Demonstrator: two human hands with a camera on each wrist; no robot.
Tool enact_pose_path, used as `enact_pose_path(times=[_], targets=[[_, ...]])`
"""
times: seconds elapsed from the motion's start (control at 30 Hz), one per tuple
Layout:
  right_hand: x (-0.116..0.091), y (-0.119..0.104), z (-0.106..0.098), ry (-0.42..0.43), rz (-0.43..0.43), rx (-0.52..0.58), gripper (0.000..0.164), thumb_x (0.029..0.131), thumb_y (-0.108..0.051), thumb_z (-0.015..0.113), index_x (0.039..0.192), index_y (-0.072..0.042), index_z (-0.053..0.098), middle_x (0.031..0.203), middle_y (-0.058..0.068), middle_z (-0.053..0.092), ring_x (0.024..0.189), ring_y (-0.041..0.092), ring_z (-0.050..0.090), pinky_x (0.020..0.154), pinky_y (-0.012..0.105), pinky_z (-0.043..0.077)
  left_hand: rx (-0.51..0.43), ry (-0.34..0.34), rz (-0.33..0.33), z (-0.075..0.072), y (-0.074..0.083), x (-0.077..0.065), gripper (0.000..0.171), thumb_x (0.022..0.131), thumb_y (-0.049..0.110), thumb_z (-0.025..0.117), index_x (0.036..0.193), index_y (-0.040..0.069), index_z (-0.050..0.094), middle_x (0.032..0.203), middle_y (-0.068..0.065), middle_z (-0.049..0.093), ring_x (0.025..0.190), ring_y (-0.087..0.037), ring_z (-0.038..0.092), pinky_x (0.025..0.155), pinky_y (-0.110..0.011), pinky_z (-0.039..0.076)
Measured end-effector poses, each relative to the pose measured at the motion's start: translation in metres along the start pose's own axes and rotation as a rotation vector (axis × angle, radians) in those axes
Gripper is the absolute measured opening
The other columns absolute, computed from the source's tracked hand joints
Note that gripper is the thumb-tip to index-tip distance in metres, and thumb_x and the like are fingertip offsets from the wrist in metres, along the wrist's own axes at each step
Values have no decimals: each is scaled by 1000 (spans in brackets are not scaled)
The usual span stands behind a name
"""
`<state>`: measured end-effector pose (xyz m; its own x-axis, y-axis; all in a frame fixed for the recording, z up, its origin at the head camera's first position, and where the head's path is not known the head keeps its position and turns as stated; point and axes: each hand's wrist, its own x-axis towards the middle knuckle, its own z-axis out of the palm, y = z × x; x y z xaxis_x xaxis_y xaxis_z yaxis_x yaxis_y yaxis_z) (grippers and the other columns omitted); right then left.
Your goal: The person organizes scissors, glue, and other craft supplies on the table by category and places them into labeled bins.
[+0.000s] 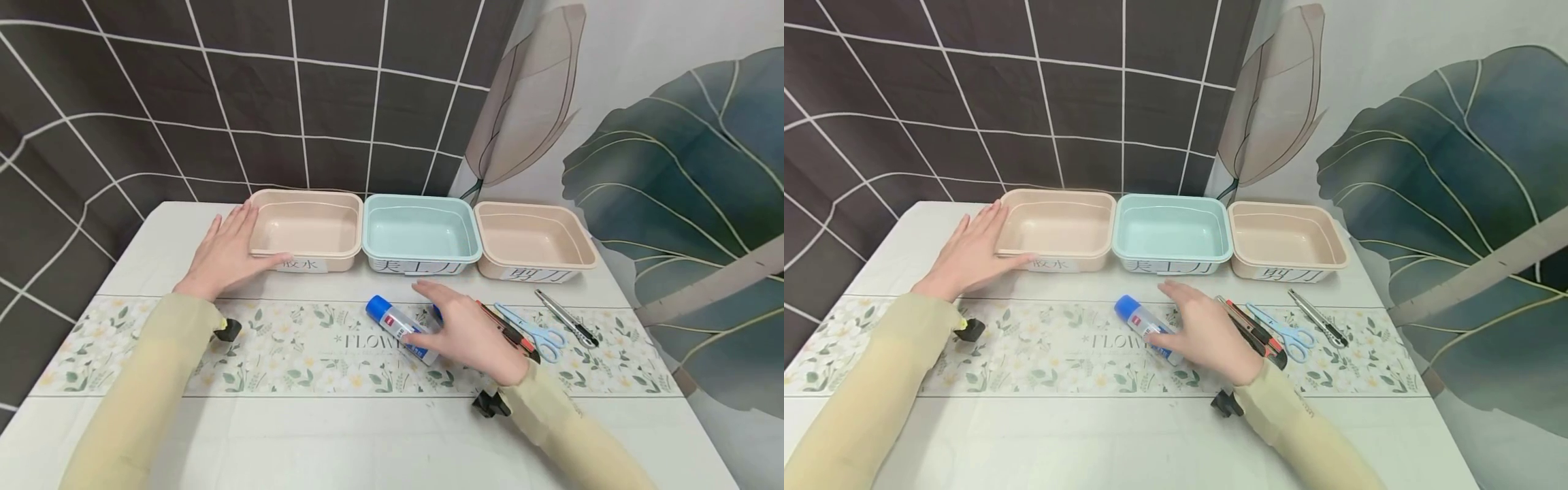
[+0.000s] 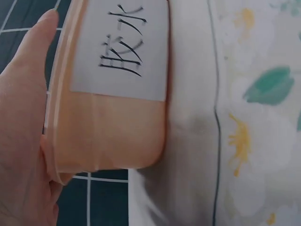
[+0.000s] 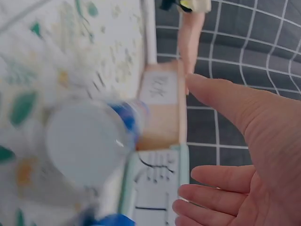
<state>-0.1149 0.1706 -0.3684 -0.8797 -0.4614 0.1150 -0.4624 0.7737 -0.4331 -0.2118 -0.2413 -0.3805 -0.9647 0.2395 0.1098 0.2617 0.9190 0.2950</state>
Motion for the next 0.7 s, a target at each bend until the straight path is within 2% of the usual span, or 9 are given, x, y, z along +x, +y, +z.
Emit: enact_pose_path(times=[0.17,0.3,0.4,0.7], targets=[[-3,0,17,-33,-5,23,81,78,-44,89,142,-4,58,136,9,63,121,21,60,102,41,50,9,-23,-22,1,-2,0,115,91,78,49,161,-4,9,167,-22,7,154,-37,6,122,-47,-11],[-3,0,27,-49,9,32,73,79,-37,90,139,-4,62,122,8,70,97,14,64,81,33,56,27,-15,-28,-1,-3,0,116,90,78,49,160,-5,10,167,-24,8,154,-38,8,122,-49,-10],[-4,0,32,-70,29,42,69,80,-33,90,136,-4,64,116,7,71,84,11,60,69,28,52,29,-11,-38,-2,-3,-1,119,89,79,50,160,-7,8,166,-25,9,153,-39,8,122,-51,-10],[-7,2,37,-67,28,66,64,81,-27,89,134,-2,65,114,7,71,79,10,58,63,26,50,19,-20,-42,-1,-4,-1,118,90,77,50,158,-10,8,165,-29,11,152,-42,11,123,-54,-4]])
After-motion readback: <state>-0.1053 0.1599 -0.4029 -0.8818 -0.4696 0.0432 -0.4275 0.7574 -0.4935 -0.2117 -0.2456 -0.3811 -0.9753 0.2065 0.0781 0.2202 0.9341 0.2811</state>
